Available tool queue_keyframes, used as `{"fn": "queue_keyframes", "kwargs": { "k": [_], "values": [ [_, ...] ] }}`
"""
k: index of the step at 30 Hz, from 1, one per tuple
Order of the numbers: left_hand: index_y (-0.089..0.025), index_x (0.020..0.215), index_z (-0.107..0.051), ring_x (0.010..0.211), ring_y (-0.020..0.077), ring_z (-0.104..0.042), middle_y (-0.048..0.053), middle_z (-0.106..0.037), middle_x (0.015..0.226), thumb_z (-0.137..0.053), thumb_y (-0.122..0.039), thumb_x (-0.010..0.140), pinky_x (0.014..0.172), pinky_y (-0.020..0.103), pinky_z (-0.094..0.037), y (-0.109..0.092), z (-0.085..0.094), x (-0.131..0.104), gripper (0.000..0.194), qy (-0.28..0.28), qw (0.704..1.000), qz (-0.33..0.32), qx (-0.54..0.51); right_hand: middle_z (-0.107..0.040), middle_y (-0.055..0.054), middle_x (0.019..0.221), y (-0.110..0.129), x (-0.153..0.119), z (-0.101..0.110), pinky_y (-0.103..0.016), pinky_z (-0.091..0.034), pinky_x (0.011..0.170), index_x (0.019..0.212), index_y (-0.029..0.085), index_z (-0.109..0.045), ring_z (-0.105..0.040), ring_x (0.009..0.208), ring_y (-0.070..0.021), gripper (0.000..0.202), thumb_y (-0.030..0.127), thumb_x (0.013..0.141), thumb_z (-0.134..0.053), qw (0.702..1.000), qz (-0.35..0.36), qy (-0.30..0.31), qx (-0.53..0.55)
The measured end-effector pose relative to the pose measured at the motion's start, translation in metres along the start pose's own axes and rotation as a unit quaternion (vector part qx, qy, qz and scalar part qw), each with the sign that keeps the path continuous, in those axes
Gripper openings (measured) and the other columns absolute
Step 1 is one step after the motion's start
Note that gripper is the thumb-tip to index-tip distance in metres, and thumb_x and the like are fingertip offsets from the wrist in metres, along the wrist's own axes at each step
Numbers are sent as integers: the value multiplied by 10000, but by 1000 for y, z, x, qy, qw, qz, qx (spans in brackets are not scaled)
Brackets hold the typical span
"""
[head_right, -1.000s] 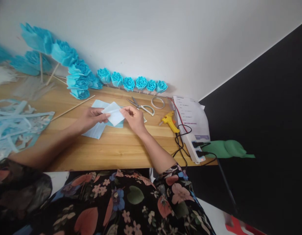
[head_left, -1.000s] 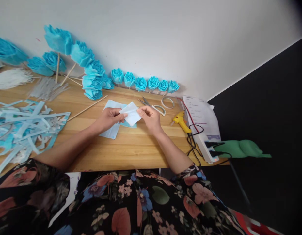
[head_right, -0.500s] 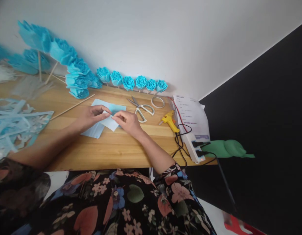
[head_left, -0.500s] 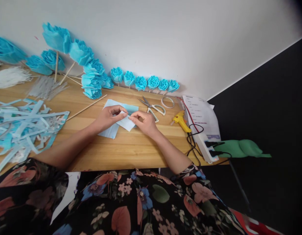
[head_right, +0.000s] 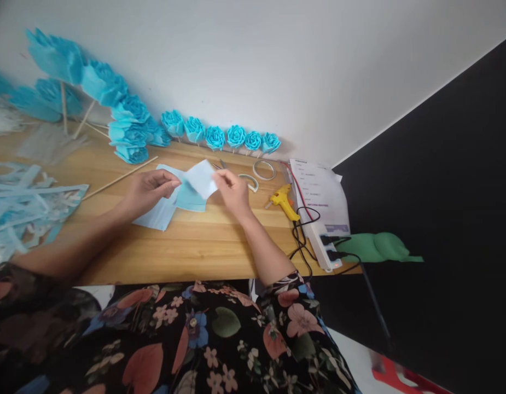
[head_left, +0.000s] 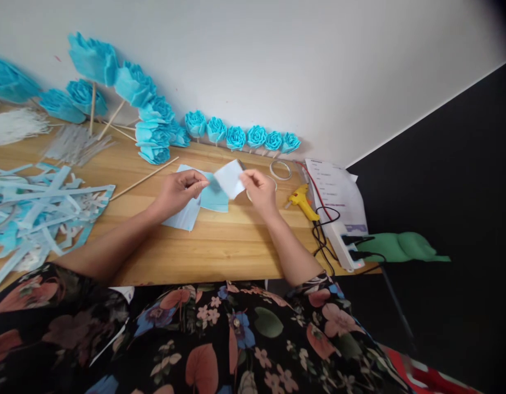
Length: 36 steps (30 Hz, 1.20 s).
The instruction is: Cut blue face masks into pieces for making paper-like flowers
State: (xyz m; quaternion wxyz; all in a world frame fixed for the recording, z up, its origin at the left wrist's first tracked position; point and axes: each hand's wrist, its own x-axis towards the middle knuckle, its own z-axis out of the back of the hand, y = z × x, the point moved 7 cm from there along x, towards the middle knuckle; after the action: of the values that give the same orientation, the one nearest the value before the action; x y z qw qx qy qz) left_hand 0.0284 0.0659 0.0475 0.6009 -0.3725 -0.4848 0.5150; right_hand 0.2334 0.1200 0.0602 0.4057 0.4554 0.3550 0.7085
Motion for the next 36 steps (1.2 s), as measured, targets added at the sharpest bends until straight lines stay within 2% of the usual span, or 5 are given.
{"fn": "queue_keyframes", "kwargs": {
  "k": [7, 14, 20, 23, 36],
  "values": [
    [-205, 869, -733, 868, 239, -655, 82, -748, 905, -672, -410, 838, 822, 362, -465, -11, -21, -6, 217, 101, 965, -160, 179, -587, 15, 711, -33, 18, 23, -254, -435, 614, 825, 194, -633, -517, 657, -126, 404, 586, 748, -694, 987, -90, -83, 108],
    [-213, 860, -736, 920, 272, -656, 89, -749, 928, -569, -223, 823, 956, 452, -413, 0, -41, -11, 172, 168, 918, -216, 287, -589, 17, 694, -28, 11, -1, -262, -489, 639, 764, 203, -595, -567, 654, -127, 492, 668, 683, -731, 968, -114, 88, 204],
    [-209, 822, -677, 809, 198, -615, 30, -699, 839, -654, -370, 805, 800, 313, -470, 13, 25, 9, 163, -129, 990, -48, 43, -653, 1, 711, -15, -9, -26, -243, -437, 608, 772, 175, -683, -559, 637, -121, 391, 564, 760, -720, 935, -87, 331, 94],
    [-218, 794, -638, 687, 141, -561, -12, -634, 734, -717, -350, 758, 712, 267, -475, 26, 43, 12, 158, -208, 968, 8, -137, -667, -5, 740, -14, -8, -30, -255, -412, 660, 799, 180, -712, -563, 679, -130, 254, 414, 875, -651, 957, -20, 282, -65],
    [-172, 899, -666, 721, 157, -661, 31, -693, 849, -725, -249, 776, 653, 287, -587, 19, 11, 12, 157, -25, 925, 75, -372, -697, -127, 1165, -17, -8, -44, -401, -416, 1026, 1176, 183, -699, -588, 1149, -264, 288, 329, 966, -566, 949, 88, 170, -249]
  ]
}}
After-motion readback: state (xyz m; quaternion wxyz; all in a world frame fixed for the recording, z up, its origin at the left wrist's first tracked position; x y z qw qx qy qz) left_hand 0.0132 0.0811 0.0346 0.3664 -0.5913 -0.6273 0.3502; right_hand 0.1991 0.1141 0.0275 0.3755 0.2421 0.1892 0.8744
